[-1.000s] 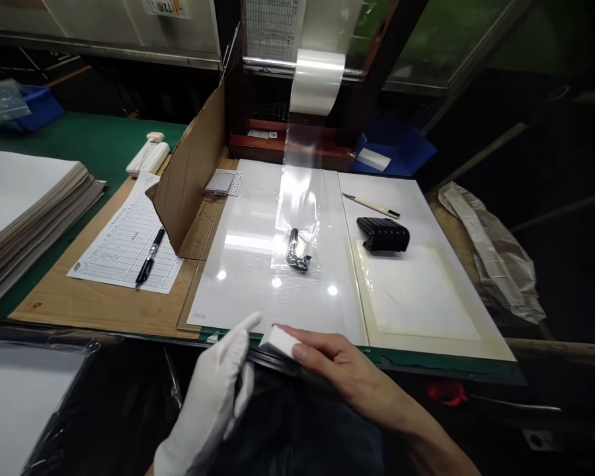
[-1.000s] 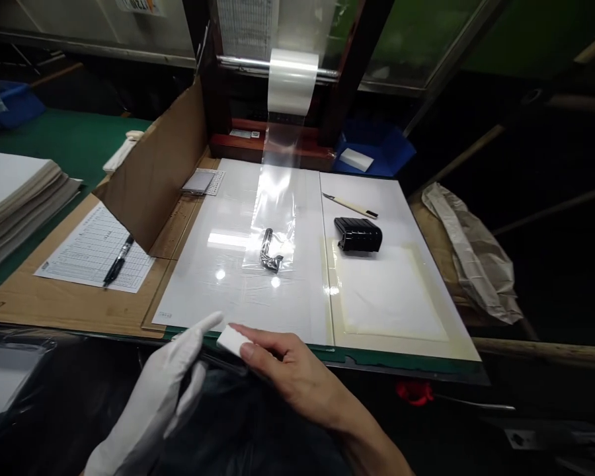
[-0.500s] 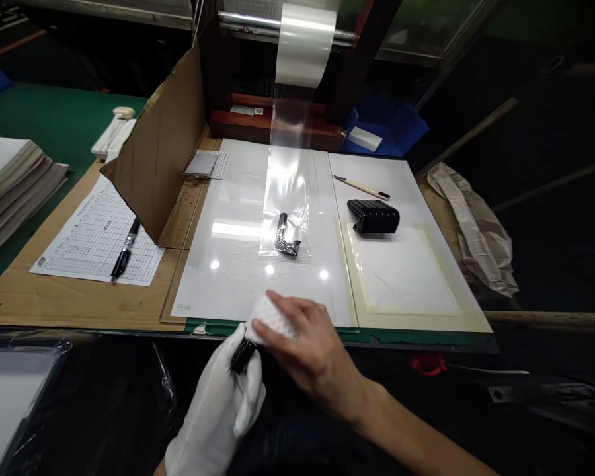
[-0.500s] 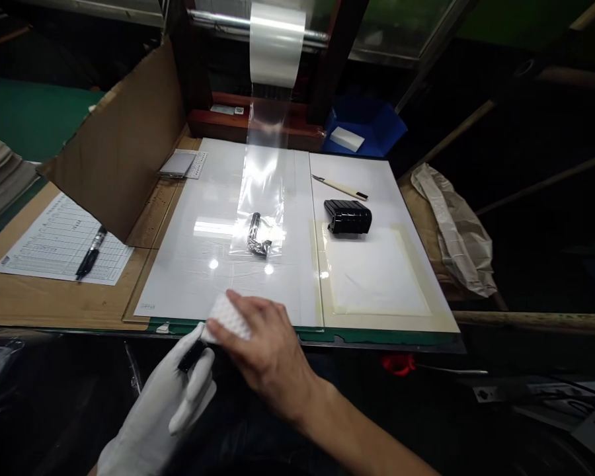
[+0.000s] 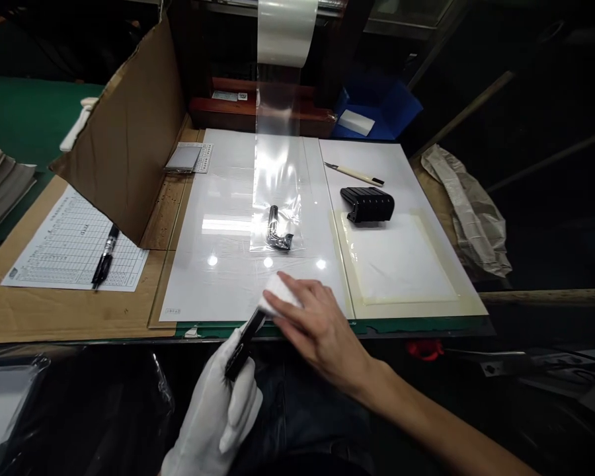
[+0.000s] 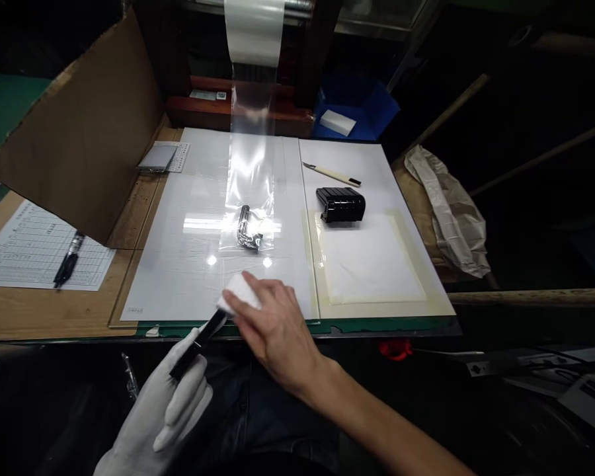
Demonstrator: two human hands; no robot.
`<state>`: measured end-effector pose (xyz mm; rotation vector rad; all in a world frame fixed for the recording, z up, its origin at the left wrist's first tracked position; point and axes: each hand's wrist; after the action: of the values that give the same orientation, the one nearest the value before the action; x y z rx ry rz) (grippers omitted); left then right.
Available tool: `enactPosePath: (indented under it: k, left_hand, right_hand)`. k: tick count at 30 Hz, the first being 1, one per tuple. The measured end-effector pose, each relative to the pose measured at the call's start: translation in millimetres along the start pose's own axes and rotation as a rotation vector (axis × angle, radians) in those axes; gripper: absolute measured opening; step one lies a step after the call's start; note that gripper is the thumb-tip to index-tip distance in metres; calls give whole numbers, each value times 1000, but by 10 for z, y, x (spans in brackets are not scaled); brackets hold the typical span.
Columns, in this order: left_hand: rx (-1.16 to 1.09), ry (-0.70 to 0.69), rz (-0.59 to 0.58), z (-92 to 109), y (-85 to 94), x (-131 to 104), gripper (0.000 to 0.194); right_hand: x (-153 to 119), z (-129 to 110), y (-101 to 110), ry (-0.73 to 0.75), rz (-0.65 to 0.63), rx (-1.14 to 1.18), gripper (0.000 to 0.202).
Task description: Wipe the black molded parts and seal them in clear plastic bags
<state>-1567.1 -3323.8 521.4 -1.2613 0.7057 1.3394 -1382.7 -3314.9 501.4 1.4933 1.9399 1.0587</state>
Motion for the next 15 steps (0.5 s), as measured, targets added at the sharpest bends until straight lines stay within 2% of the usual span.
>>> enactPosePath:
  k: [4,7,11,15]
  left_hand:
    - [-11,31,10,4,-12,-16,55]
    - [0,29,16,13,-10,-24,55]
    - [0,26,18,-6,-11,5,54]
    - [-8,-6,32,-37,-5,41,46]
  right_hand:
    - [-9,4,11,57,-36,27,41]
    - [-9,27,43,-38,-20,13,41]
    - [-15,45,73,32,-56,50,41]
    - [-15,59,101,-11,-61,71,41]
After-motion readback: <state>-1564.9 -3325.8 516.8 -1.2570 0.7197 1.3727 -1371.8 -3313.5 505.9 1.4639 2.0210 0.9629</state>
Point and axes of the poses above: each hand's wrist, its own x-axis towards the middle knuckle, its own y-axis out of the back of the hand, z = x × y, and after that the axes turned 2 degrees about z, right-handed
